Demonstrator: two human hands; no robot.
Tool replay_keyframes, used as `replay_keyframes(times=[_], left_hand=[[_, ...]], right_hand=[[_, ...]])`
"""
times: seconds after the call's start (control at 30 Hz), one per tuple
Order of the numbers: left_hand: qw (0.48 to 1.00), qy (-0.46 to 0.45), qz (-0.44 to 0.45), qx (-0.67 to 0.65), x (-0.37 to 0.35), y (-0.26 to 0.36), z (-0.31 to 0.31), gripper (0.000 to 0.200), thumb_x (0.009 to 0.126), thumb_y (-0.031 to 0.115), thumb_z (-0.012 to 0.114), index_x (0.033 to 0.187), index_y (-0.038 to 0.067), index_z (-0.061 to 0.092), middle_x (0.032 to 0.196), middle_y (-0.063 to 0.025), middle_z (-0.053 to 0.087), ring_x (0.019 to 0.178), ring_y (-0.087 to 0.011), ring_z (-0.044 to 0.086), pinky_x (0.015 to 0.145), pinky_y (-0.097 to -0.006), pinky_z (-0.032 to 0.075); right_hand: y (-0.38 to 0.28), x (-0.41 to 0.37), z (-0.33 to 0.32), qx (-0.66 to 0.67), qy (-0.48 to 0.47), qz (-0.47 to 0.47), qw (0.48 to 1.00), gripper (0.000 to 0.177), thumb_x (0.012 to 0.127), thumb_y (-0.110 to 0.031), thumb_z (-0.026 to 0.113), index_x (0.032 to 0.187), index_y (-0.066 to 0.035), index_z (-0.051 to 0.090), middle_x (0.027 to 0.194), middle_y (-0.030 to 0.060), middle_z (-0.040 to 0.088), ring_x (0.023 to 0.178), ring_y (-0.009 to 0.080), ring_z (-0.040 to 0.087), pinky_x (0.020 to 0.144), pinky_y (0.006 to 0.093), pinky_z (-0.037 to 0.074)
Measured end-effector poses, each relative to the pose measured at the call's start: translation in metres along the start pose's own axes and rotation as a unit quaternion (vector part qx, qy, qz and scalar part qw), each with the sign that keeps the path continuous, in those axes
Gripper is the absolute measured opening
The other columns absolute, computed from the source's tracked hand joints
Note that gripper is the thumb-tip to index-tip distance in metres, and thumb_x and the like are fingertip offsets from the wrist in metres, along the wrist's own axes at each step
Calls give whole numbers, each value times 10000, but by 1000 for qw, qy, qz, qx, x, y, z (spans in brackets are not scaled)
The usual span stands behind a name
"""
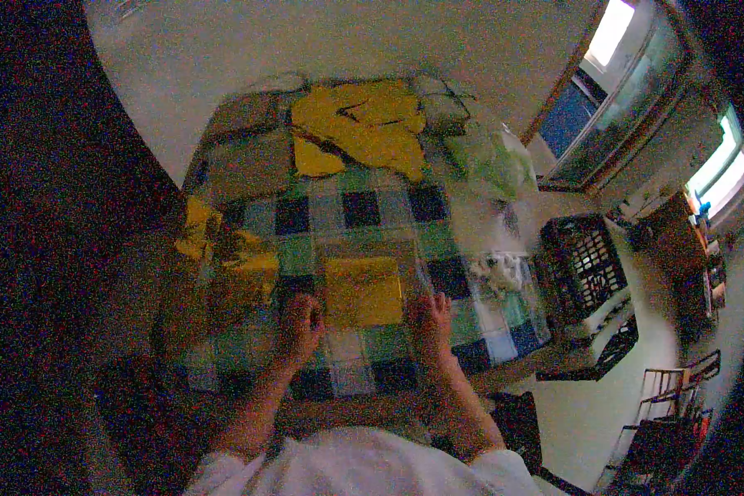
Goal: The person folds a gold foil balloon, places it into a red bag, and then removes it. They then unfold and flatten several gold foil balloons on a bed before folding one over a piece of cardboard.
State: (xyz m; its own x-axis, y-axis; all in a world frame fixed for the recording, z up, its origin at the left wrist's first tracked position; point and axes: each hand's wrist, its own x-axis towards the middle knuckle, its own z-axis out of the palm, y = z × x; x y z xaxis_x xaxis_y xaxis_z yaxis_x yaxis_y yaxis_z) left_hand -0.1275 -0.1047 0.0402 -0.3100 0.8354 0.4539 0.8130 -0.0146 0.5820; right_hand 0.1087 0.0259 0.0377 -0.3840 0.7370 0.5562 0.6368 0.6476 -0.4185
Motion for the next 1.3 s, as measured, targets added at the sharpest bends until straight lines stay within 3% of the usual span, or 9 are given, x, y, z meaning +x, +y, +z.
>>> replay_keyframes(times=[0.23, 0.37, 0.5, 0.67, 0.83, 0.97, 1.1, 1.23, 1.3], left_hand=[[999, 41, 10, 1, -2, -10, 17, 302, 682, -52, 650, 918, 51, 494, 922, -148, 544, 882, -349, 540, 747, -450, 448], [998, 25, 43, 31, 4, -5, 11, 256, 719, -7, 639, 939, 36, 514, 902, -151, 560, 872, -357, 543, 746, -467, 447], [997, -6, -29, -74, -3, 11, -10, 232, 761, 45, 631, 979, 24, 555, 921, -151, 577, 896, -369, 559, 801, -474, 465], [987, 98, -36, 124, -57, 1, -112, 217, 795, 78, 619, 1008, 46, 601, 1015, -155, 602, 961, -346, 580, 858, -443, 481], [900, 190, -226, 320, -158, -28, -269, 175, 804, 105, 614, 973, 59, 603, 990, -151, 606, 925, -351, 580, 796, -421, 487], [808, 185, -313, 465, -257, -52, -342, 179, 785, 95, 614, 959, 57, 604, 890, -150, 610, 851, -355, 581, 740, -438, 489], [777, 132, -413, 456, -309, -60, -357, 133, 807, 99, 571, 922, 52, 617, 855, -163, 623, 868, -358, 592, 722, -449, 497], [724, 244, -639, 96, -305, -15, -354, 145, 819, 125, 550, 916, 59, 634, 912, -179, 636, 923, -345, 602, 768, -454, 505], [766, 153, -514, 355, -356, -46, -332, 165, 820, 146, 554, 941, 69, 634, 934, -178, 636, 929, -336, 604, 787, -454, 506]], right_hand=[[24, 29, -1, 209, -36, 234, 949, 204, 797, -90, 550, 992, -42, 517, 899, 167, 519, 820, 404, 515, 687, 478, 435], [94, 62, 57, 39, -52, -58, 996, 214, 842, -121, 547, 1039, -39, 549, 952, 177, 549, 840, 389, 555, 677, 446, 472], [97, 98, 63, 110, -162, -71, 978, 221, 854, -172, 569, 1034, -44, 566, 908, 132, 555, 795, 296, 554, 649, 396, 458], [68, 138, 15, 247, -269, 67, 928, 184, 883, -215, 553, 995, -71, 579, 830, 54, 532, 694, 193, 499, 584, 322, 409], [-5, 172, -56, 419, -290, 119, 852, 173, 912, -258, 538, 956, -99, 592, 751, -24, 509, 594, 90, 445, 519, 249, 361], [-146, 160, -125, 443, -219, -34, 868, 113, 899, -206, 582, 951, -106, 582, 739, -41, 501, 576, 25, 422, 476, 215, 329], [-149, 187, -35, 352, -127, -177, 910, 117, 883, -154, 618, 968, -91, 570, 739, -26, 502, 580, 55, 459, 476, 229, 362], [-311, 135, -49, 621, -196, -135, 747, 125, 900, -114, 595, 1008, -65, 554, 765, 7, 548, 594, 92, 518, 482, 244, 397], [-356, 105, -41, 641, -251, -91, 719, 111, 905, -87, 576, 1007, -56, 546, 775, 26, 564, 596, 105, 542, 496, 252, 429]])
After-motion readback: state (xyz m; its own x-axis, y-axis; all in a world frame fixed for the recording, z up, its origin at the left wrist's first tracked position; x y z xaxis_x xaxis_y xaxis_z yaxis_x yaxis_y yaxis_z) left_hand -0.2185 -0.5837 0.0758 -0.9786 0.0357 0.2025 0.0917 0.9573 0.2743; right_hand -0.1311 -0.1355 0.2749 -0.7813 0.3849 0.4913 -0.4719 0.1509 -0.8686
